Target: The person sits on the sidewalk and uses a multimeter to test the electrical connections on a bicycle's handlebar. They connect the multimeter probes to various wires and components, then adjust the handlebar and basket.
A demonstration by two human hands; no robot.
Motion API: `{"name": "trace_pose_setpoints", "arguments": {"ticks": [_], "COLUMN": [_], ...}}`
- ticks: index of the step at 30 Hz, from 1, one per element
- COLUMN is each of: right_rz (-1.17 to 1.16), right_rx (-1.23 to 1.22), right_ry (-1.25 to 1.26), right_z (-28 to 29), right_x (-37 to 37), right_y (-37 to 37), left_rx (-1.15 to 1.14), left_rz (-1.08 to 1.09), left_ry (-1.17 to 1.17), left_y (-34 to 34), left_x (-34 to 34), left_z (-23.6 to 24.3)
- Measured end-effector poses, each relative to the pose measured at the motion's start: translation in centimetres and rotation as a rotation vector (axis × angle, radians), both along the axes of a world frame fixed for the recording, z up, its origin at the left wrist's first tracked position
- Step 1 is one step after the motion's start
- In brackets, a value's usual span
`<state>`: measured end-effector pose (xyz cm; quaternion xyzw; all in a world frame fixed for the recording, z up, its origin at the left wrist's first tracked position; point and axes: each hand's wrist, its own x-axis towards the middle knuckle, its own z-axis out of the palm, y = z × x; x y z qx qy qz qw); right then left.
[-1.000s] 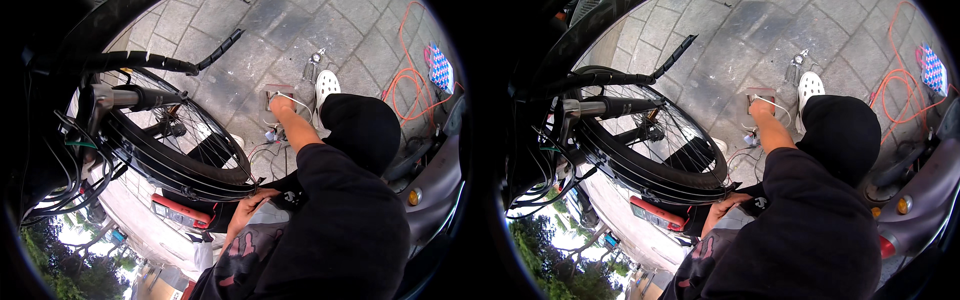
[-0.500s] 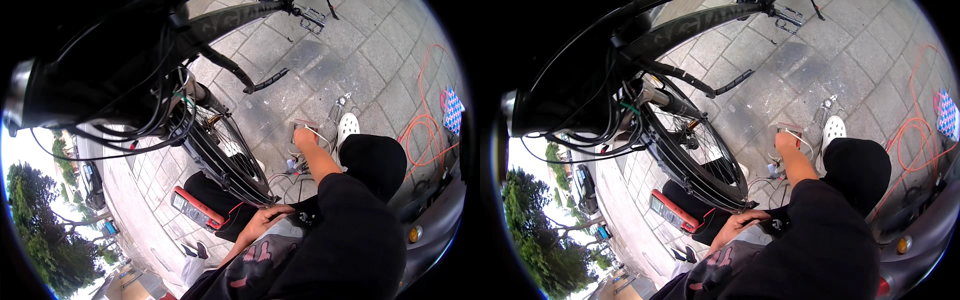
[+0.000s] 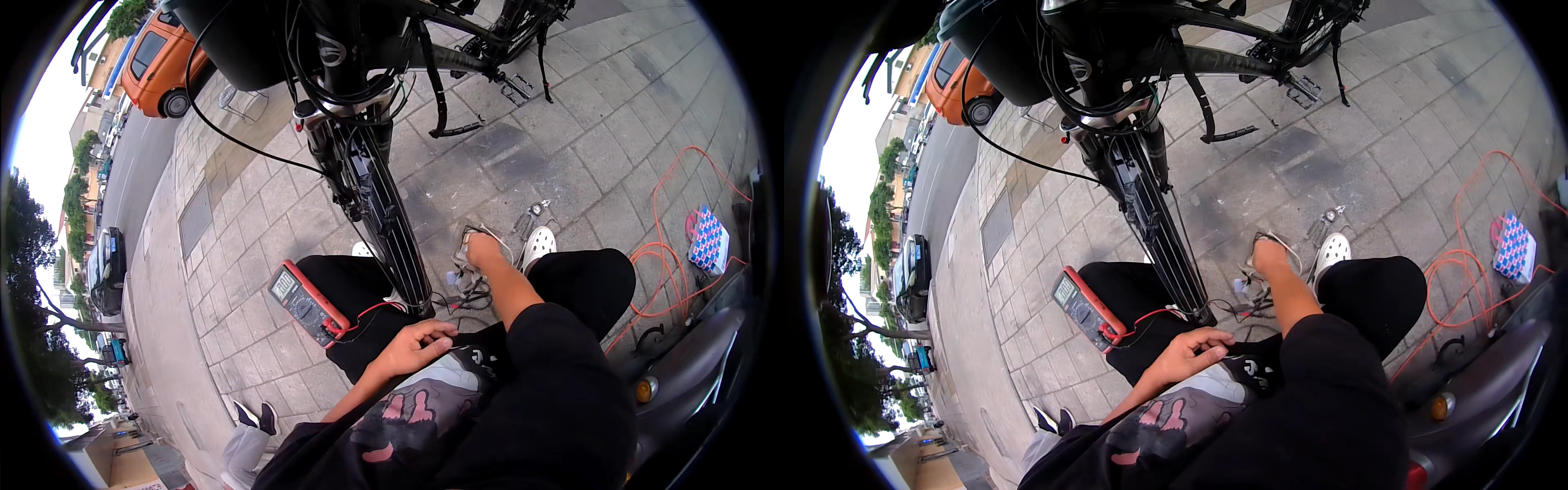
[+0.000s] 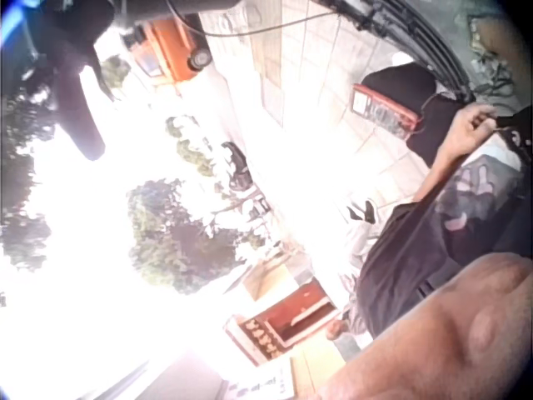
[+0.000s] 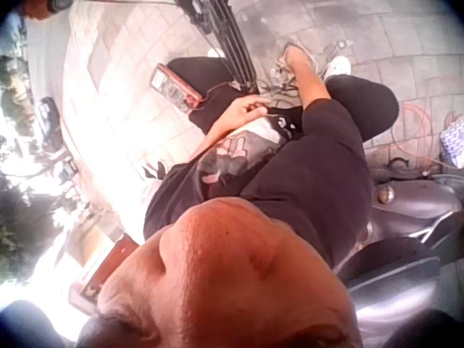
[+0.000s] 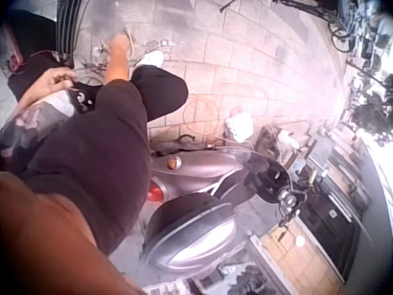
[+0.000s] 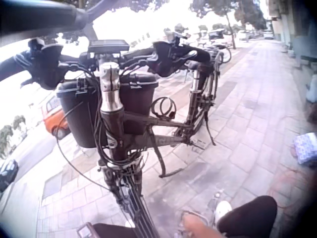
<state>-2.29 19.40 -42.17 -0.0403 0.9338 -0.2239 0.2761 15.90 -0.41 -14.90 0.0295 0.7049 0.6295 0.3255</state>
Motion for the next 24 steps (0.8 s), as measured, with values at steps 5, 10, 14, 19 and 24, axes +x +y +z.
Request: {"name": "trace_pose_setpoints", "arguments": {"ticks": [5,10,14,19,24], "right_rz": [-0.129,-0.292,-0.435,-0.54,-0.429], "right_rx": [-0.047,-0.328,-0.508,-0.609,-0.369], "right_ry": [-0.07,-0.145,-0.337,-0.281,-0.155], "right_z": [1.0,4.3,7.7,9.5,10.3], "right_x": [0.4,1.0,0.8,1.1,0.5], "right_y": [1.5,3.3,4.2,5.2,5.2], "left_rx": [0.03,-0.028,-0.069,-0.059,-0.172], "left_rz": [0.008,0.032,0.043,0.075,-0.127], "left_ry": [0.085,0.06,0.118,0.054,0.27], "left_y": [0.3,1.0,1.6,3.5,3.8], "left_x": [1.1,1.1,0.6,-0.7,-0.5], "left_z": [-0.6,0.2,0.6,-0.1,0.1]}}
